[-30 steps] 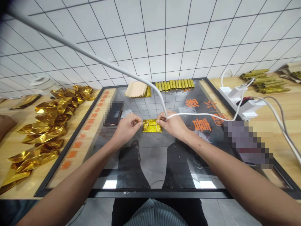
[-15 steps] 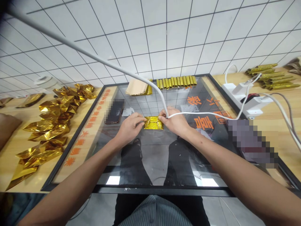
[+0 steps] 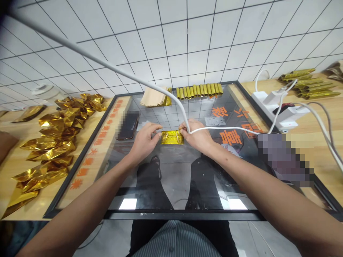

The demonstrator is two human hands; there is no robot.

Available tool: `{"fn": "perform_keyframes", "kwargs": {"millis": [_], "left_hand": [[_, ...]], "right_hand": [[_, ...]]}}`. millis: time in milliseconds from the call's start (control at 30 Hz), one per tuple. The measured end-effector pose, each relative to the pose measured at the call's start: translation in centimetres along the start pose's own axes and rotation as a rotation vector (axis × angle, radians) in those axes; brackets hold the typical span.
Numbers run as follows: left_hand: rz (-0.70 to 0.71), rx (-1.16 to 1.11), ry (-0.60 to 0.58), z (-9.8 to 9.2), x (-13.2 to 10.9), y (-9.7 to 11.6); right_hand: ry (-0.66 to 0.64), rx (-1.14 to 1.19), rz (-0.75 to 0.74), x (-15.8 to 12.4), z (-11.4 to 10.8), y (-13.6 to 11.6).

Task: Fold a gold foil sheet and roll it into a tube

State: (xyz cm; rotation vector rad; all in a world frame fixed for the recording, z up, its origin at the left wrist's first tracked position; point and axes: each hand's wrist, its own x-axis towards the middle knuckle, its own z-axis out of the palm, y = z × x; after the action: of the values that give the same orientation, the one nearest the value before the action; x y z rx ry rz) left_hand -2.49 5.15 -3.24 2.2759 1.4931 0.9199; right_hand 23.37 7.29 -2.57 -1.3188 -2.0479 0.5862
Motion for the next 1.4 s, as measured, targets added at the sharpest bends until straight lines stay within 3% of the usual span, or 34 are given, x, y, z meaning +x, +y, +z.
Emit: {"fn": "perform_keyframes", "kwargs": {"millis": [233,400,567,733,933,1100,1233,1400], "left_hand": [[0.007,0.094,-0.064,0.4,1.5,-0.4],[0.172,0.217,-0.13,-0.3,1.0,-0.7],[0.358,0.514,-0.23,-1.3,0.4,-0.1],[0.428,0.652,-0.256,-1.5,0.1,0.5],[0.364,0.563,-0.247,-1.4,-0.1,0.5],[0.114,0.191,-0.164,-0.8,1.3,0.1],[0.031,0.115,-0.28,-0.6,2.9,0.0],[-0.02,0.081,-0.329,-0.6,3.2,0.2]], "right_hand": [[-0.014,0.042,-0.033,0.0,-0.1,0.1],[-0.044,-0.002,-0.09,-0.4,-0.4,0.1],[-0.075,-0.085,-0.213,-0.8,-0.9,-0.3],[-0.057,-0.09,-0.081,-0.5,-0.8,-0.9],[-0.074,-0.132,0.057,0.1,-0.6,-1.0],[-0.116,-0.138,0.072,0.2,-0.7,-0.9],[-0.161,-0.148,0.116,0.6,-0.8,-1.0],[-0.196,-0.139,0.124,1.0,-0.8,-0.8]]}}
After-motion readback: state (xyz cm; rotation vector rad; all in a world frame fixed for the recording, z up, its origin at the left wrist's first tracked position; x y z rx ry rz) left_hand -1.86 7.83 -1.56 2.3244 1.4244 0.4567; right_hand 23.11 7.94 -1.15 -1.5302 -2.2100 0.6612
